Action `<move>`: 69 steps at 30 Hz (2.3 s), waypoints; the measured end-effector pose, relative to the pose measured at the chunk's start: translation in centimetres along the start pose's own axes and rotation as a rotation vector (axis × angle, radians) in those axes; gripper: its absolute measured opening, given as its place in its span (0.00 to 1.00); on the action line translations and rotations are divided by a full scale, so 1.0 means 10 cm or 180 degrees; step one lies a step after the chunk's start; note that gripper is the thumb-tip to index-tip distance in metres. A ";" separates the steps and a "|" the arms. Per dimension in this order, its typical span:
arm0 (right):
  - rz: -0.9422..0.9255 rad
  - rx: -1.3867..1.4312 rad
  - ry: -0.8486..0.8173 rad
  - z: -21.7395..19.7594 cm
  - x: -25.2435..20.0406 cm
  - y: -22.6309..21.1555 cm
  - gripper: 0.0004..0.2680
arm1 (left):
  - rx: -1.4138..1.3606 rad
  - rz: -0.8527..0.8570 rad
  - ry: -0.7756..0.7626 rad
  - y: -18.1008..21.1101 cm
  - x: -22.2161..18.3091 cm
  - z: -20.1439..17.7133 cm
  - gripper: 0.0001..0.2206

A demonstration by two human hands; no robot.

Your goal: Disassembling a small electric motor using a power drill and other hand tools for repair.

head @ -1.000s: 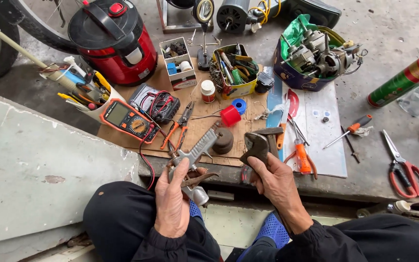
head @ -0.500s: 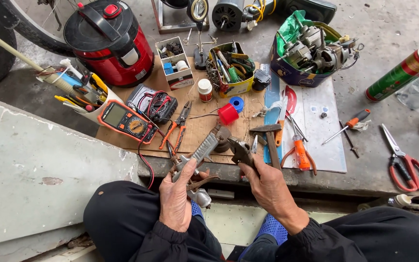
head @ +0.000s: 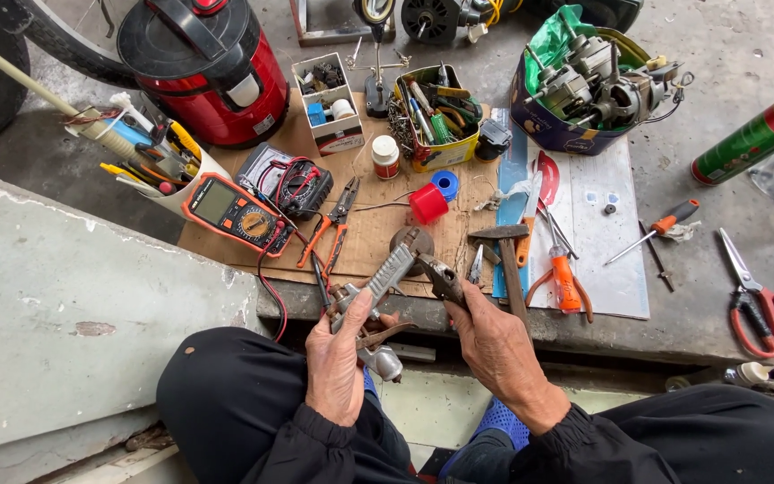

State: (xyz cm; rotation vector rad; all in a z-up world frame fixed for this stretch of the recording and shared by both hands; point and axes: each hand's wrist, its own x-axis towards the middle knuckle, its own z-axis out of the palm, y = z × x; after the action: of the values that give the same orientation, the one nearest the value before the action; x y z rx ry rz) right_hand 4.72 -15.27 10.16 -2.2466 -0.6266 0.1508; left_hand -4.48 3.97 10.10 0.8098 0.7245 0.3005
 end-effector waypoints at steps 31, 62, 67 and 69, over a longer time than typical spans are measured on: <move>0.0149 0.0199 -0.0119 0.16 0.09 0.10 0.14 | 0.0311 -0.0032 -0.0082 0.01 -0.05 0.13 0.21; 0.0461 0.0152 -0.0185 0.13 0.12 0.16 0.09 | 0.0343 -0.0023 -0.0313 -0.17 -0.03 0.13 0.22; 0.0364 0.0011 -0.0063 0.22 0.10 0.24 0.05 | 0.0338 0.0066 -0.0261 -0.20 -0.06 0.17 0.24; 0.0136 -0.0240 0.0219 0.26 0.09 0.29 0.10 | 0.0074 0.0025 -0.0118 -0.24 -0.04 0.18 0.24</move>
State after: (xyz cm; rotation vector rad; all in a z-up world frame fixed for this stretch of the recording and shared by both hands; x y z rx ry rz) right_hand 5.88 -14.76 6.33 -2.3282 -0.5562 0.0717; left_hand -3.62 1.20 9.33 0.8384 0.6912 0.2838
